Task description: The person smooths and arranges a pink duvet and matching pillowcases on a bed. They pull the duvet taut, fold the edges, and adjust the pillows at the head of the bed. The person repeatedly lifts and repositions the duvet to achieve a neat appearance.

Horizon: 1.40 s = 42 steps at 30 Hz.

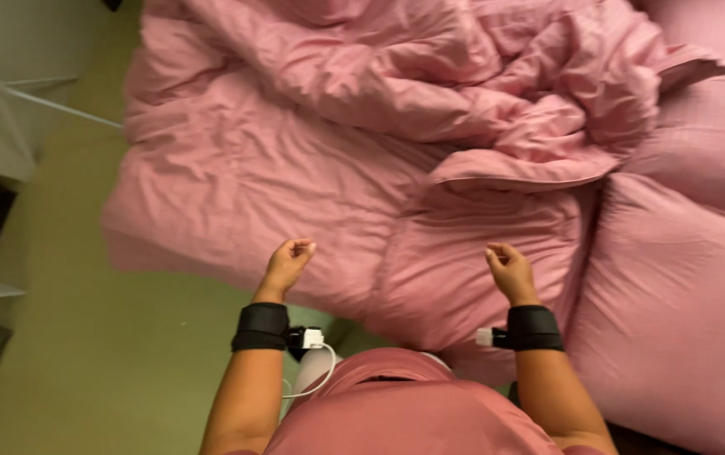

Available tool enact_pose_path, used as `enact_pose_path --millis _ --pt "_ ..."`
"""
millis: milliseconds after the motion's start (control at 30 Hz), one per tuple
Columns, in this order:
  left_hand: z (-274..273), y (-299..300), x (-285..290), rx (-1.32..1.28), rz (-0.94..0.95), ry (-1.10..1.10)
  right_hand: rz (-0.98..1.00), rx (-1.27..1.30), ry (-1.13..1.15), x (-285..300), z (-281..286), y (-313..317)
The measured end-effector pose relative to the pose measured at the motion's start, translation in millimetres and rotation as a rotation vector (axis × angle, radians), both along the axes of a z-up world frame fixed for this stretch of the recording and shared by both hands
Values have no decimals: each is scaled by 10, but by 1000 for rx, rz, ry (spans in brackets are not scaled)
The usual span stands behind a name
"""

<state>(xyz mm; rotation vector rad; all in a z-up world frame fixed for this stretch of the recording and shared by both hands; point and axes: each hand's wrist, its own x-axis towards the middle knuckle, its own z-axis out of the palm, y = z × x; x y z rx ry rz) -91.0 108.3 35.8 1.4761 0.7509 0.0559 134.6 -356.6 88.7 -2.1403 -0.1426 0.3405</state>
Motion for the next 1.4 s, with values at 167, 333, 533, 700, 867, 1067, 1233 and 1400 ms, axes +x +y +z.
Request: enact_pose_path --millis 167,333,533,700,867,1067,1233,1400 --pt "-163 899 -766 -13 20 56 116 -76 12 -749 274 1274" --pt "-46 1735 -1411 133 78 181 288 -58 75 -1325 400 2404" --pt "-321 2581 -1824 142 149 143 394 -185 13 -1600 423 3221" --pt "-880 3359 -1880 193 240 254 413 -215 117 -1540 152 3868" --pt "-1361 4084 -2025 401 121 478 553 -180 129 -1493 -666 4741" --pt "-1370 4792 -1820 365 124 554 831 -279 203 -1736 -849 6064" --pt "-1542 5312 -1373 478 -22 542 814 -347 367 -2102 -1539 6529" --pt "-1866 5579 -901 315 -243 562 440 -315 837 -2667 -1960 6705"
